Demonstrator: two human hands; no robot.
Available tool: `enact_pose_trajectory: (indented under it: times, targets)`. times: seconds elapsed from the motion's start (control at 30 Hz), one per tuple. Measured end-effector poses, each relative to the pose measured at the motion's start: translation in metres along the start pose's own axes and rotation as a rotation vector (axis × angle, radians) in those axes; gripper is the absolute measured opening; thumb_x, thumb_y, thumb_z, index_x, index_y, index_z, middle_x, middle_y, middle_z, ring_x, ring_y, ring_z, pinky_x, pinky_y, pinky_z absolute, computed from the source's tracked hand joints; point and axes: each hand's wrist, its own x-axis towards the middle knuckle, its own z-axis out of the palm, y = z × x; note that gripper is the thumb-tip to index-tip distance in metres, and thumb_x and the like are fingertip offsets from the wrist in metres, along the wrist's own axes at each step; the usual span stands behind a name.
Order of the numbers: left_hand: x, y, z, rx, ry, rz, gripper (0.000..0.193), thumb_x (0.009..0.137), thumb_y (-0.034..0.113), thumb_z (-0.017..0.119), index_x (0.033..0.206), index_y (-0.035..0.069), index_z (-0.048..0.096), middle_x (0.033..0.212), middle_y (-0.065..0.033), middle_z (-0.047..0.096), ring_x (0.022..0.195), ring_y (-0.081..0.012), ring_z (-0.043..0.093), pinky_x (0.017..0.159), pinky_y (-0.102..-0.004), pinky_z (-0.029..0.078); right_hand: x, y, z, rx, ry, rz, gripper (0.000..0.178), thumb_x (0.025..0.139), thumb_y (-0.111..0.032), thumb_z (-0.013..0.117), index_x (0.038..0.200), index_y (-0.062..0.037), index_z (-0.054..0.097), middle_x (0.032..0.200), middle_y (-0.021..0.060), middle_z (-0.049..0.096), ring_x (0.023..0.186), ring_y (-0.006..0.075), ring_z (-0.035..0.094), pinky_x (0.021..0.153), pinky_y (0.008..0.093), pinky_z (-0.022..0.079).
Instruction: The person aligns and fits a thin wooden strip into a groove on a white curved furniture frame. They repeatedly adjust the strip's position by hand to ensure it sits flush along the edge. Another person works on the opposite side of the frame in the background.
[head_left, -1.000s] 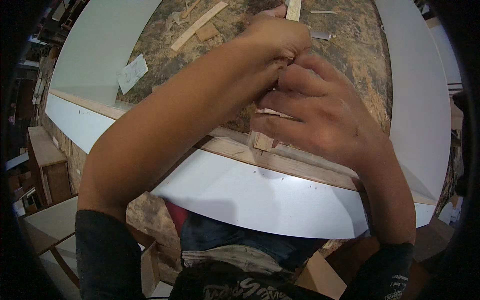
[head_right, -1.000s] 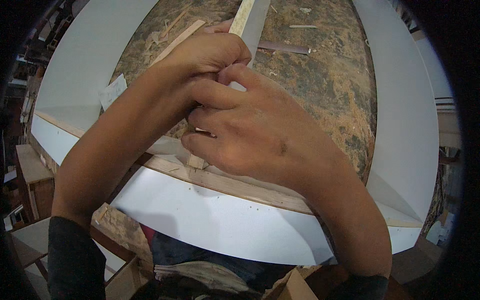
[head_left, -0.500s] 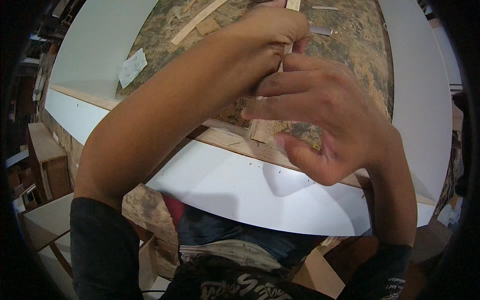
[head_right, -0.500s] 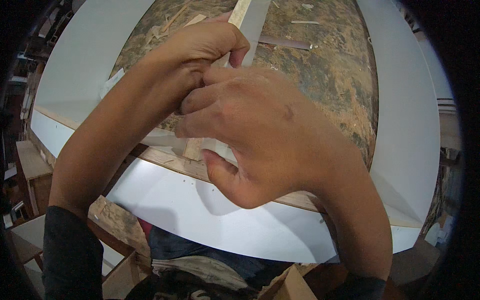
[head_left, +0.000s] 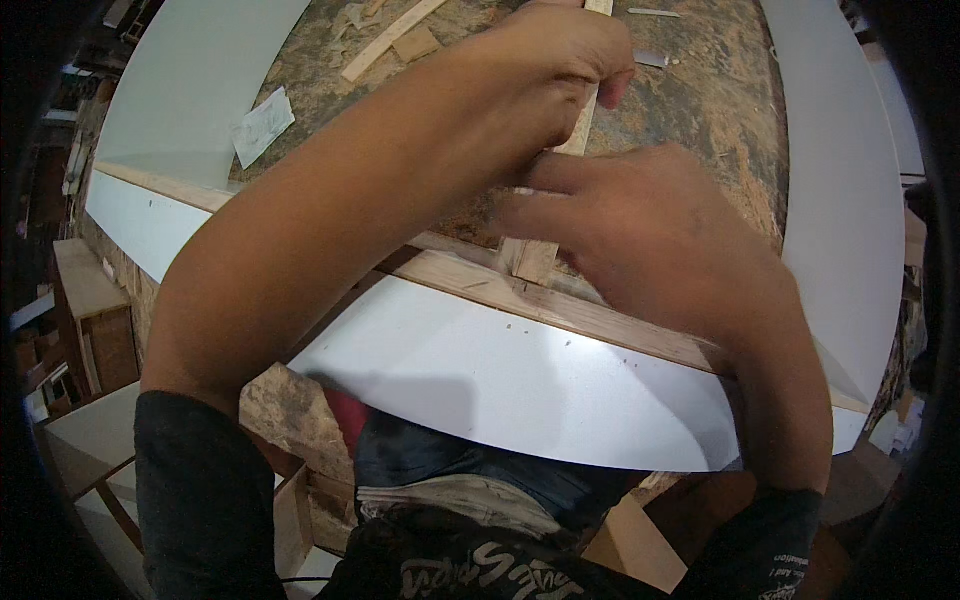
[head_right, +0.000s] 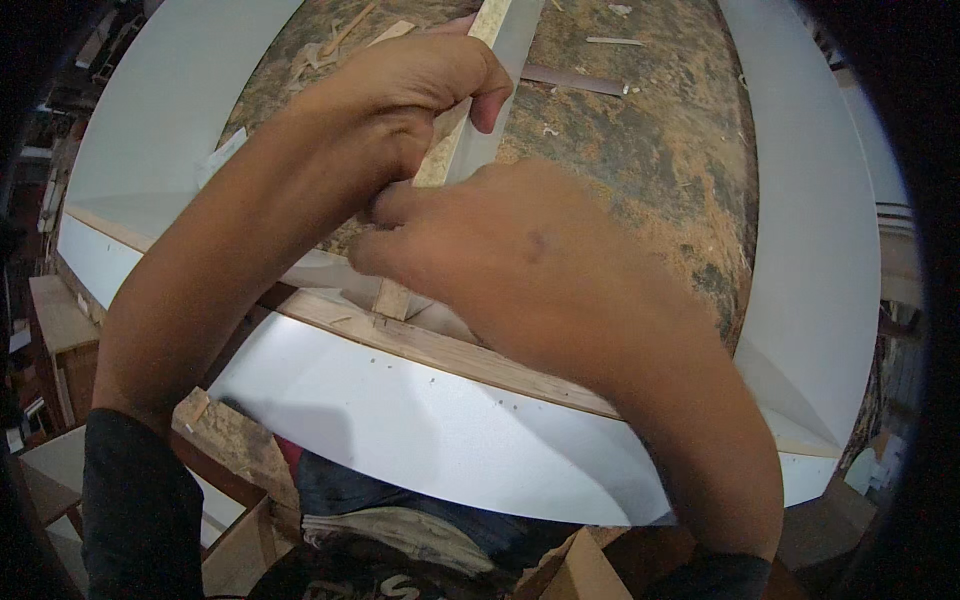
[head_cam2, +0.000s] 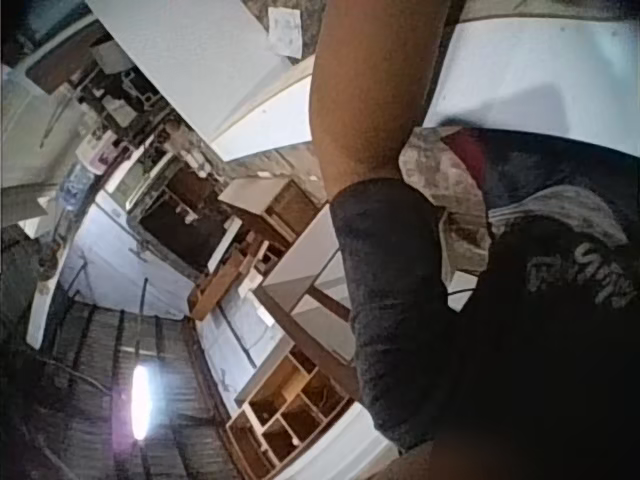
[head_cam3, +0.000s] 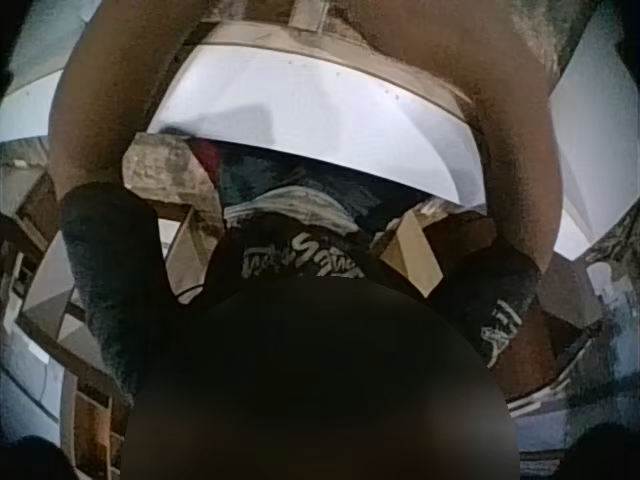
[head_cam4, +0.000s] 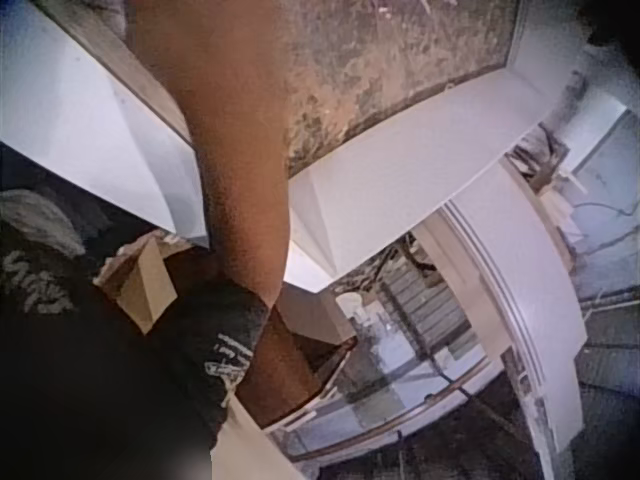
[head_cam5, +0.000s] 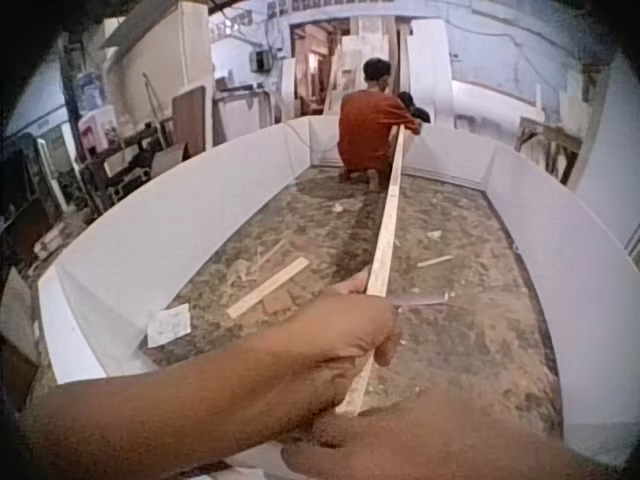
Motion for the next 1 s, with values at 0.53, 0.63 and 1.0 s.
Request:
enact_pose_trajectory:
  times: [0.53,0.63,1.0]
  targets:
    - [-0.005,0.002,-0.005,0.037,-0.038,-0.023,0.067,0.07,0.004,0.063,0.136,-0.002,0.054,0.099,-0.0144,0.057,0.087,-0.0225,0.056,0.072,-0.0397,0.05,0.0,0.004,0.012,-0.288,0.044,-0.18,0.022,0.081,-0.012,0.077,0.101,-0.0154,0.068,0.093,0.0,0.065,0.064,0.0112,0.068,0.054,0.0283,0.055]
    - [-0.003,0.002,-0.001,0.042,-0.041,-0.022,0.067,0.07,0.005,0.063,0.136,-0.002,0.053,0.099,-0.0146,0.057,0.086,-0.0225,0.055,0.072,-0.0397,0.049,0.001,0.004,0.015,-0.293,0.086,-0.192,0.022,0.079,-0.012,0.078,0.098,-0.0157,0.067,0.09,-0.0007,0.063,0.063,0.0106,0.068,0.054,0.0281,0.055]
    - [0.011,0.01,0.002,0.079,-0.05,-0.041,0.067,0.071,0.007,0.064,0.136,-0.003,0.051,0.098,-0.0155,0.056,0.086,-0.0225,0.054,0.072,-0.04,0.047,-0.001,-0.003,0.018,-0.397,0.076,-0.171,0.016,0.079,-0.012,0.081,0.09,-0.0142,0.068,0.08,-0.0014,0.06,0.061,0.01,0.065,0.049,0.0267,0.054]
